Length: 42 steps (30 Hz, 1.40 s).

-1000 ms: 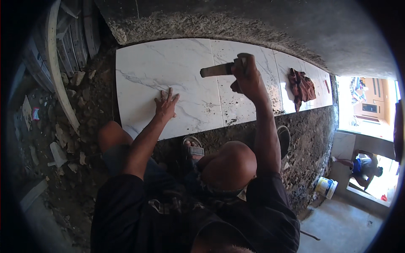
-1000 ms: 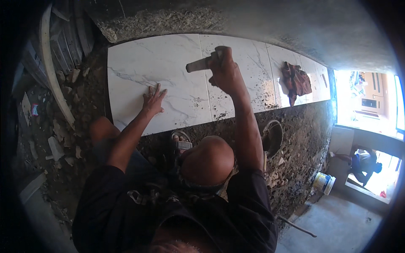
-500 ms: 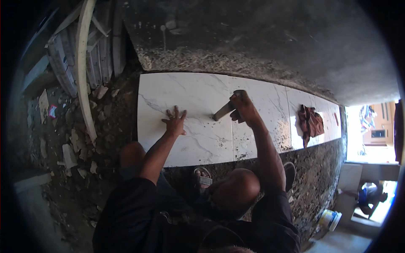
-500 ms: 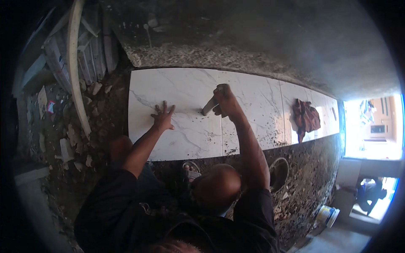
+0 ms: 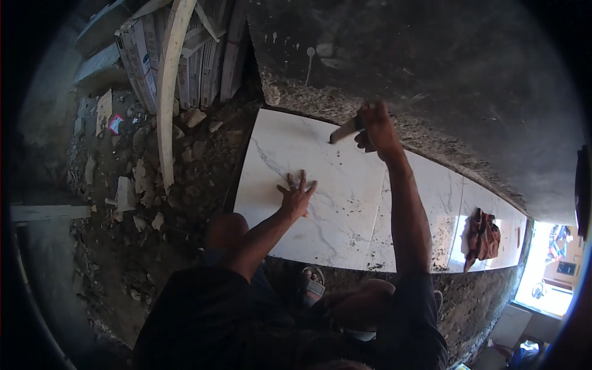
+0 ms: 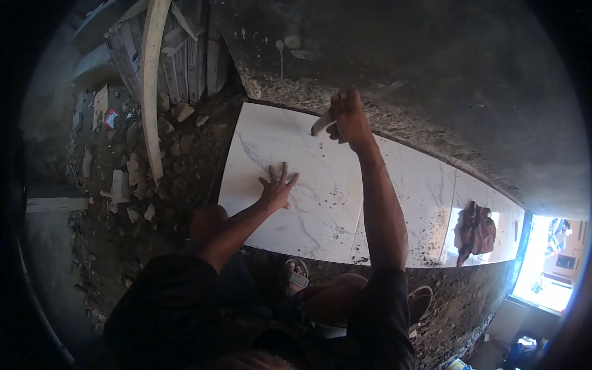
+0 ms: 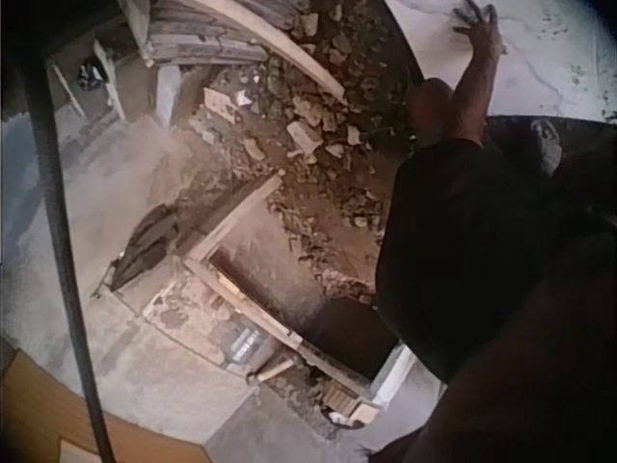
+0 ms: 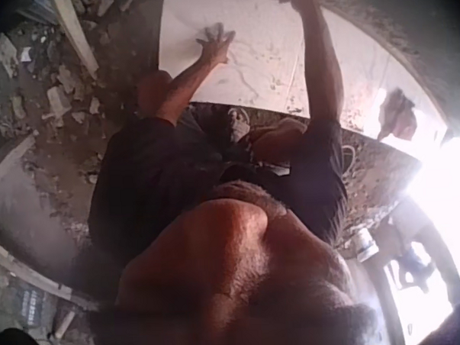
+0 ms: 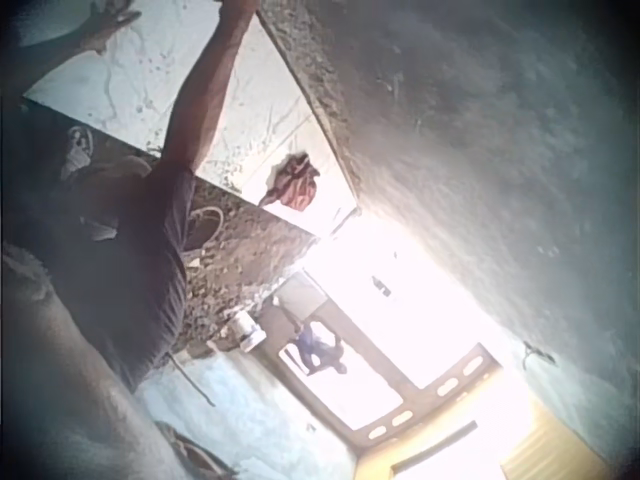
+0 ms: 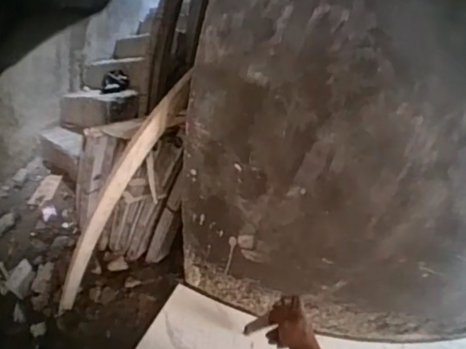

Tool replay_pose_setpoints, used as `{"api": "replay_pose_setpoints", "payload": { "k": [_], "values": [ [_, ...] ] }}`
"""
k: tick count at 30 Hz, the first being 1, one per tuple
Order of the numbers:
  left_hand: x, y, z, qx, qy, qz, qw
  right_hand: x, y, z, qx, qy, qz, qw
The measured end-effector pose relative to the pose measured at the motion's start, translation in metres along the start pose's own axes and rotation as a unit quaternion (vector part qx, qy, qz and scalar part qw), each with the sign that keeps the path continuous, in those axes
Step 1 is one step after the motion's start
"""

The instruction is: The person spreads mortar onto the back of a tile using a trowel, places the tile onto the floor, and taps it into position using the handle of a tool. The person then cleans the surface of the tiles with a cloth and taps the tile again.

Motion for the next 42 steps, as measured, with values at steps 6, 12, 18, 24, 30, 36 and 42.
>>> {"api": "replay_pose_setpoints", "payload": {
  "k": [6, 12, 18, 24, 30, 36, 42],
  "values": [
    [0.014, -0.016, 0.007, 0.007, 0.015, 0.003, 1.000, 0.012, 0.034, 0.044, -0.041, -0.144, -0.039, 0.988],
    [0.002, -0.002, -0.004, -0.006, 0.007, 0.010, 1.000, -0.030, 0.080, 0.008, -0.100, -0.041, 0.012, 0.994],
    [0.014, -0.006, 0.005, 0.008, 0.041, -0.008, 0.999, 0.012, 0.055, 0.034, -0.089, -0.169, -0.116, 0.975],
    [0.012, -0.015, 0.004, 0.030, 0.027, 0.014, 0.999, -0.014, -0.004, 0.001, -0.001, -0.071, -0.003, 0.997],
    [0.004, -0.004, -0.004, -0.002, 0.010, 0.030, 1.000, -0.008, -0.037, -0.005, 0.038, -0.047, -0.023, 0.998],
    [0.018, -0.020, 0.013, 0.015, 0.032, 0.038, 0.999, 0.062, -0.071, 0.039, 0.085, -0.095, -0.116, 0.985],
    [0.008, -0.043, 0.047, 0.041, 0.031, -0.034, 0.998, 0.051, -0.043, 0.037, 0.079, -0.096, -0.165, 0.978]
  ]
}}
Point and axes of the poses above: each hand's wrist, its own z-axis towards the middle knuckle, its own y-axis out of the palm, x = y × z, the point moved 6 cm from there along z, towards the middle knuckle, and after that the axes turned 10 degrees about z, right-handed, at the moved point
